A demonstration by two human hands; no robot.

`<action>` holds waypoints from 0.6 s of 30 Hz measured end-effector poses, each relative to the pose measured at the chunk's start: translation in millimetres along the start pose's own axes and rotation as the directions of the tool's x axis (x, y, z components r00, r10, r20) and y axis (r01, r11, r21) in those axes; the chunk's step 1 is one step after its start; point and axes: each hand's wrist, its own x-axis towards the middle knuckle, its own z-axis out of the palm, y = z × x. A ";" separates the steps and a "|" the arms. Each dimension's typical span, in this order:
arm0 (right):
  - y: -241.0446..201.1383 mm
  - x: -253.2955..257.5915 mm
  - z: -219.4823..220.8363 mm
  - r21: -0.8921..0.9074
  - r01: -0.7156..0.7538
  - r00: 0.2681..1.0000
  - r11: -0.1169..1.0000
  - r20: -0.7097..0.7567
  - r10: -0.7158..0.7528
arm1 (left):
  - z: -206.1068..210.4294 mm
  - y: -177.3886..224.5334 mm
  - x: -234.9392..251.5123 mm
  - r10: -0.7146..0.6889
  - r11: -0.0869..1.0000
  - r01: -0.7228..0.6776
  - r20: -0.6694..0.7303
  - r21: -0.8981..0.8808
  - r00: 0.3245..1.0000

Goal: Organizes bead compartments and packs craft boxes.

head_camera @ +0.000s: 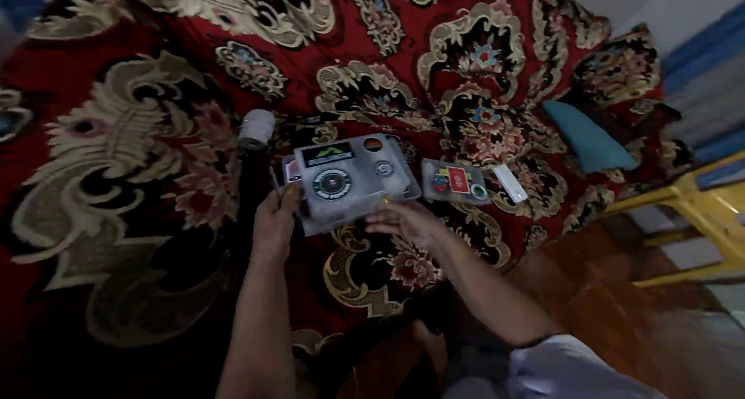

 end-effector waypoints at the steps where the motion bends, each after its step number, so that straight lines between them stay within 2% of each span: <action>1: -2.3 -7.4 -12.7 -0.177 0.030 1.000 0.984 0.013 -0.028 | -0.7 -0.7 0.7 0.014 1.000 -0.014 -0.008 0.017 1.000; 2: -3.6 -12.9 -28.4 -0.354 0.070 0.995 0.933 -0.038 -0.089 | -0.6 -0.5 0.7 0.026 0.999 -0.026 -0.022 0.025 0.999; 4: -2.2 -16.9 -75.0 -0.669 0.093 0.938 0.737 -0.189 -0.290 | -1.2 -0.2 -0.7 0.046 0.998 -0.044 -0.042 0.054 0.998; 5: 0.8 -16.3 -103.0 -0.758 0.071 0.880 0.649 -0.259 -0.399 | -2.0 -1.6 -0.6 0.052 0.997 -0.048 -0.046 0.068 0.998; 7: 7.0 -13.4 -157.5 -0.779 -0.001 0.758 0.627 -0.410 -0.508 | -3.4 -4.2 0.5 0.064 0.995 -0.060 -0.052 0.077 0.997; 9: 12.3 -10.4 -200.1 -0.725 -0.089 0.691 0.683 -0.539 -0.482 | -3.5 -4.7 0.7 0.067 0.995 -0.063 -0.056 0.081 0.996; 11: 15.8 -8.2 -223.5 -0.647 -0.149 0.710 0.748 -0.596 -0.375 | -4.1 -1.9 -1.7 0.061 0.995 -0.057 -0.043 0.080 0.997; 14: 17.1 1.6 -225.8 -0.406 -0.175 0.770 0.897 -0.624 -0.133 | -6.7 1.6 -2.5 0.047 0.996 -0.045 -0.024 0.081 0.999; 18: 6.0 13.3 -209.9 -0.401 -0.227 0.761 0.888 -0.641 -0.095 | -5.6 0.0 0.2 0.065 0.992 -0.064 -0.011 0.107 0.998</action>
